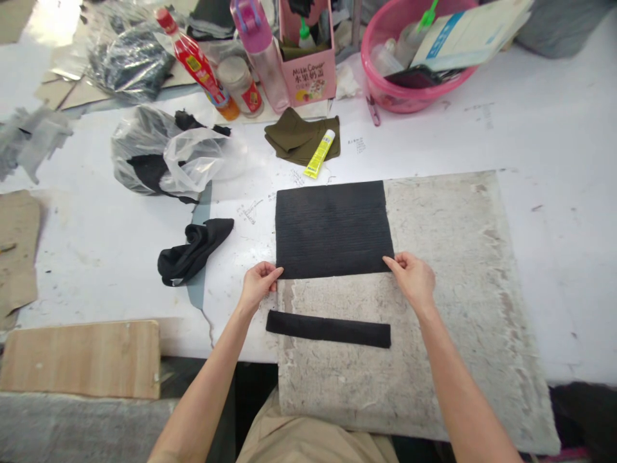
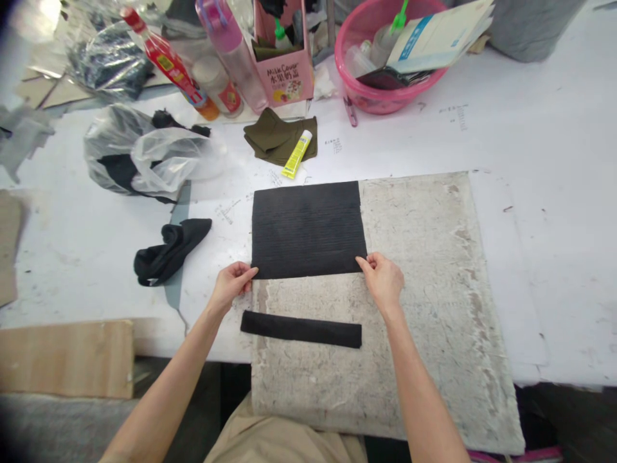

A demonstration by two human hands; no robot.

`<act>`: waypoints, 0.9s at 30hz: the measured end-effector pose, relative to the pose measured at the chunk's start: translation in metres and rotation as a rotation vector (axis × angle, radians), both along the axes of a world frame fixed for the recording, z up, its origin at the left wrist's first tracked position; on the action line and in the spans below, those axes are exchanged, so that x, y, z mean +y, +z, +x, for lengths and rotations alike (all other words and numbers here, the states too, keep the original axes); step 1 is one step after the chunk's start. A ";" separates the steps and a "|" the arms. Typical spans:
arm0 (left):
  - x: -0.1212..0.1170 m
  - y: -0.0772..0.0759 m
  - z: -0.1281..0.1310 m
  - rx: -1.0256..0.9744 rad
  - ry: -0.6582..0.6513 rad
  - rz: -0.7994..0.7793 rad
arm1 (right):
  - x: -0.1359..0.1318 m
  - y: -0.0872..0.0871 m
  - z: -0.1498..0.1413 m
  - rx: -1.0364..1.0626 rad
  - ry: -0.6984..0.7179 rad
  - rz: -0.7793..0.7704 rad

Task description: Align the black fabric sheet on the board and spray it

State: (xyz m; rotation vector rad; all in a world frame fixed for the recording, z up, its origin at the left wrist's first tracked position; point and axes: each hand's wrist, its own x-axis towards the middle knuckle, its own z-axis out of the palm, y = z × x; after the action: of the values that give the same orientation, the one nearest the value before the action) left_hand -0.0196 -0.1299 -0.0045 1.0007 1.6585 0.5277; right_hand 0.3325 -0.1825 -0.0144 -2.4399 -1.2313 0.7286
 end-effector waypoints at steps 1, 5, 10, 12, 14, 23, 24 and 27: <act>0.000 -0.001 0.000 -0.003 -0.001 0.001 | 0.000 0.000 0.000 0.000 -0.002 0.000; 0.000 -0.004 -0.001 0.001 -0.010 0.020 | 0.000 0.000 -0.002 -0.022 -0.020 0.004; -0.004 -0.007 -0.001 0.054 -0.020 0.117 | -0.004 0.001 -0.014 -0.139 -0.026 0.071; -0.005 -0.008 0.000 0.077 -0.020 0.169 | -0.008 0.002 -0.018 -0.171 -0.004 0.112; -0.007 -0.009 -0.001 0.078 -0.013 0.201 | -0.014 0.002 -0.020 -0.178 0.033 0.176; -0.060 0.012 -0.023 0.243 -0.414 0.387 | -0.080 0.035 -0.089 0.003 0.508 0.260; -0.069 0.016 -0.025 0.280 -0.546 0.427 | -0.090 0.038 -0.102 0.028 0.599 0.237; -0.092 0.025 -0.030 0.371 -0.800 0.528 | -0.112 0.037 -0.131 0.039 0.725 0.159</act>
State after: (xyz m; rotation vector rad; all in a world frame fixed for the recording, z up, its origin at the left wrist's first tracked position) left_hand -0.0494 -0.2223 0.0207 2.1207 1.2739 0.2335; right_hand 0.2019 -0.2945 0.0231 -1.8153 -2.0901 0.8002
